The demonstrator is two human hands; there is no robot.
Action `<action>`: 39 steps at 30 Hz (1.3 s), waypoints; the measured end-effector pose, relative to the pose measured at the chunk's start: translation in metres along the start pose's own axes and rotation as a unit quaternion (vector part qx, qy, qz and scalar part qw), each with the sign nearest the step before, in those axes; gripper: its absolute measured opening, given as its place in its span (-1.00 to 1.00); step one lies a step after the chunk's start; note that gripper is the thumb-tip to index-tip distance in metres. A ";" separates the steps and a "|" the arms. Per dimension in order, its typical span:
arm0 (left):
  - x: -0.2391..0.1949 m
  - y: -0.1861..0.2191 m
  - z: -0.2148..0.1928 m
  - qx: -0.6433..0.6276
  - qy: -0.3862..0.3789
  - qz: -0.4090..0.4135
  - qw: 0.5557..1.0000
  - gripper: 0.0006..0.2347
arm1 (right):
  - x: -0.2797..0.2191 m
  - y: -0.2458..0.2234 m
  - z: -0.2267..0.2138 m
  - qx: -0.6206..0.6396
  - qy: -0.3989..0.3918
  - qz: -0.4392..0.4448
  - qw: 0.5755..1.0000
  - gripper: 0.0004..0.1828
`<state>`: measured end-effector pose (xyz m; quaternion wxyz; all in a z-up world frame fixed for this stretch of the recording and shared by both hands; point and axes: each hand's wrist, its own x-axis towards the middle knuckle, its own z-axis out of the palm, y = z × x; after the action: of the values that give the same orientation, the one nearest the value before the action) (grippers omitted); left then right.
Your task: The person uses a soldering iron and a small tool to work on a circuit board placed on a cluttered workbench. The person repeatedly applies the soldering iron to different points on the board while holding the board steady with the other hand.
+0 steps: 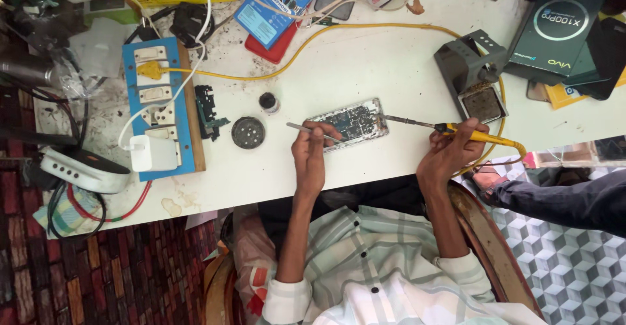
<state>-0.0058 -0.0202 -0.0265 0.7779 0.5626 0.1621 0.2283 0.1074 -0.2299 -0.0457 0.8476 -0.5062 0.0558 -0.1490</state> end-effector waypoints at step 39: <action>0.010 0.013 0.003 0.267 -0.100 0.180 0.941 -0.86 | 0.006 -0.012 0.012 -0.072 -0.002 0.033 0.997 -0.65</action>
<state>0.0018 -0.0141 -0.0132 0.5571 0.7894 0.0345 0.2554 0.1140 -0.2267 -0.0288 0.8135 -0.5643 0.0814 -0.1151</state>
